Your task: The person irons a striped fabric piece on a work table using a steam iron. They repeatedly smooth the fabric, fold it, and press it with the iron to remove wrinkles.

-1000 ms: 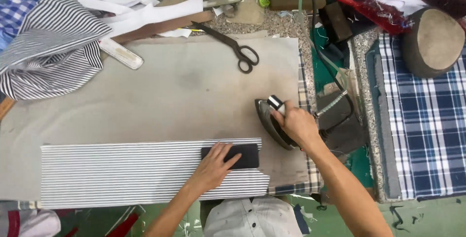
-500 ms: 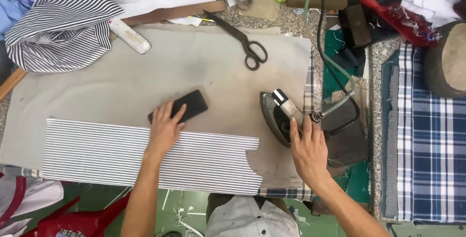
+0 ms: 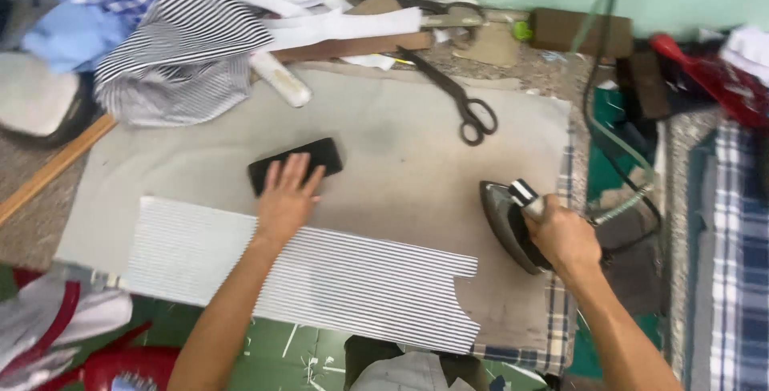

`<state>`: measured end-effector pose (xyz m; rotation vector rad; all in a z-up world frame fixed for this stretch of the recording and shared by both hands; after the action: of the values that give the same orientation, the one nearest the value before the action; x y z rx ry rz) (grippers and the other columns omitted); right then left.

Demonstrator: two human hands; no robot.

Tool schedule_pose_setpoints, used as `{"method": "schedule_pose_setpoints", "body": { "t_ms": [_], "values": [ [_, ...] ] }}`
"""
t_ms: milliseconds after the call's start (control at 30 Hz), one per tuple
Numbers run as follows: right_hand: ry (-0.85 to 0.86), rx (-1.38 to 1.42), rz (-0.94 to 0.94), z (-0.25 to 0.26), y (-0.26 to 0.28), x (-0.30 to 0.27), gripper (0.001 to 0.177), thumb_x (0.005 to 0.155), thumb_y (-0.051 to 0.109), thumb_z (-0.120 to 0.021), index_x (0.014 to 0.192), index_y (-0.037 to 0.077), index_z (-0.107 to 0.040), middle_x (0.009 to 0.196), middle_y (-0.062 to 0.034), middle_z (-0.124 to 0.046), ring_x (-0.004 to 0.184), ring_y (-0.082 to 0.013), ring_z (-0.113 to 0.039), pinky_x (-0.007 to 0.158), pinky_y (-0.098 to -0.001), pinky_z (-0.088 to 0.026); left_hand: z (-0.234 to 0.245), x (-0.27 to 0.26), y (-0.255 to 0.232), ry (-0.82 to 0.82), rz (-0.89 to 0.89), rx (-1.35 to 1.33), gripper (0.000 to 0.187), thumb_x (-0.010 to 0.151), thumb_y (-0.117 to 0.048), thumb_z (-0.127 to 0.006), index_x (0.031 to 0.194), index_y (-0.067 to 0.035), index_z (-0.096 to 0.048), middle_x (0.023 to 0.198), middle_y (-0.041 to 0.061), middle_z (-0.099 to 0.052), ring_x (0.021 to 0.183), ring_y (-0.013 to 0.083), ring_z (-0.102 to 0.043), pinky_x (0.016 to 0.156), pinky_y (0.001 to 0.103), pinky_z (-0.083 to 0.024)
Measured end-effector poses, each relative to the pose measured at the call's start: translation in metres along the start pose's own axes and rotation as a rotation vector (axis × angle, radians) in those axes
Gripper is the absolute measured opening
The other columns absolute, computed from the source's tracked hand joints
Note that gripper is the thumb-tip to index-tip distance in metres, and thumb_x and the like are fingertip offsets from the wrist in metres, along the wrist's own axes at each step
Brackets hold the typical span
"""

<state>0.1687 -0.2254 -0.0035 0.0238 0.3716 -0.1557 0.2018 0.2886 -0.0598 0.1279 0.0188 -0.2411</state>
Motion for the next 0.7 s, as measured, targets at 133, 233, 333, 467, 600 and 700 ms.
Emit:
{"method": "schedule_pose_setpoints", "body": {
  "t_ms": [133, 233, 333, 467, 600, 700],
  "values": [
    [0.198, 0.006, -0.058, 0.008, 0.008, 0.008, 0.053, 0.100, 0.057, -0.045, 0.123, 0.010, -0.052, 0.108, -0.0307, -0.076, 0.098, -0.0545, -0.072, 0.081, -0.0594, -0.055, 0.023, -0.048, -0.095, -0.124, -0.216, -0.007, 0.066, 0.095, -0.054, -0.052, 0.149, -0.016, -0.048, 0.163, 0.012, -0.035, 0.152, 0.0322, -0.029, 0.122, 0.057, -0.019],
    [0.134, -0.097, 0.025, 0.004, 0.000, 0.024, 0.058, 0.102, 0.060, -0.044, 0.123, 0.007, -0.056, 0.104, -0.0327, -0.079, 0.096, -0.0546, -0.075, 0.080, -0.0579, -0.058, 0.039, -0.080, -0.161, 0.162, -0.165, -0.209, 0.073, 0.102, -0.058, -0.027, 0.158, -0.011, -0.025, 0.167, 0.013, -0.016, 0.154, 0.0301, -0.012, 0.124, 0.053, -0.004],
    [0.097, -0.165, 0.130, 0.004, -0.002, 0.034, 0.058, 0.105, 0.059, -0.045, 0.119, 0.005, -0.057, 0.094, -0.0292, -0.081, 0.085, -0.0521, -0.077, 0.072, -0.0565, -0.061, 0.035, -0.118, -0.224, 0.335, -0.041, -0.348, 0.080, 0.101, -0.062, -0.016, 0.160, -0.008, -0.008, 0.169, 0.014, 0.001, 0.156, 0.0294, 0.004, 0.124, 0.051, 0.007],
    [0.149, -0.147, 0.187, 0.014, 0.005, 0.034, 0.056, 0.104, 0.057, -0.043, 0.119, 0.004, -0.054, 0.107, -0.0320, -0.077, 0.099, -0.0541, -0.073, 0.084, -0.0598, -0.055, 0.027, -0.139, -0.298, 0.181, 0.140, -0.442, 0.085, 0.102, -0.066, -0.019, 0.160, -0.003, -0.010, 0.168, 0.020, -0.002, 0.155, 0.0349, 0.004, 0.123, 0.051, 0.008],
    [0.094, -0.098, 0.240, 0.010, -0.004, 0.032, 0.053, 0.104, 0.055, -0.044, 0.114, 0.003, -0.049, 0.097, -0.0297, -0.075, 0.091, -0.0567, -0.070, 0.078, -0.0635, -0.052, 0.028, -0.125, -0.386, 0.123, 0.167, -0.377, 0.088, 0.099, -0.071, -0.020, 0.158, -0.006, -0.017, 0.166, 0.023, -0.008, 0.156, 0.0379, 0.001, 0.124, 0.055, 0.005],
    [-0.090, -0.071, 0.451, 0.009, 0.003, 0.033, 0.047, 0.106, 0.048, -0.052, 0.112, 0.002, -0.050, 0.074, -0.0219, -0.071, 0.065, -0.0508, -0.068, 0.055, -0.0598, -0.051, 0.032, -0.129, -0.442, 0.254, 0.053, -0.411, 0.085, 0.098, -0.071, -0.010, 0.159, -0.012, -0.019, 0.167, 0.020, -0.008, 0.155, 0.0387, -0.001, 0.125, 0.056, 0.006]
  ]
}}
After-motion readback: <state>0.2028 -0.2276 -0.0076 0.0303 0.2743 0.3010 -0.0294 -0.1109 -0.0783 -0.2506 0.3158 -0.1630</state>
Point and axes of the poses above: each hand's wrist, its own x-axis towards the middle knuckle, its own z-axis out of the back of the hand, y = z × x, the point moved 9 cm from there along x, towards the middle knuckle
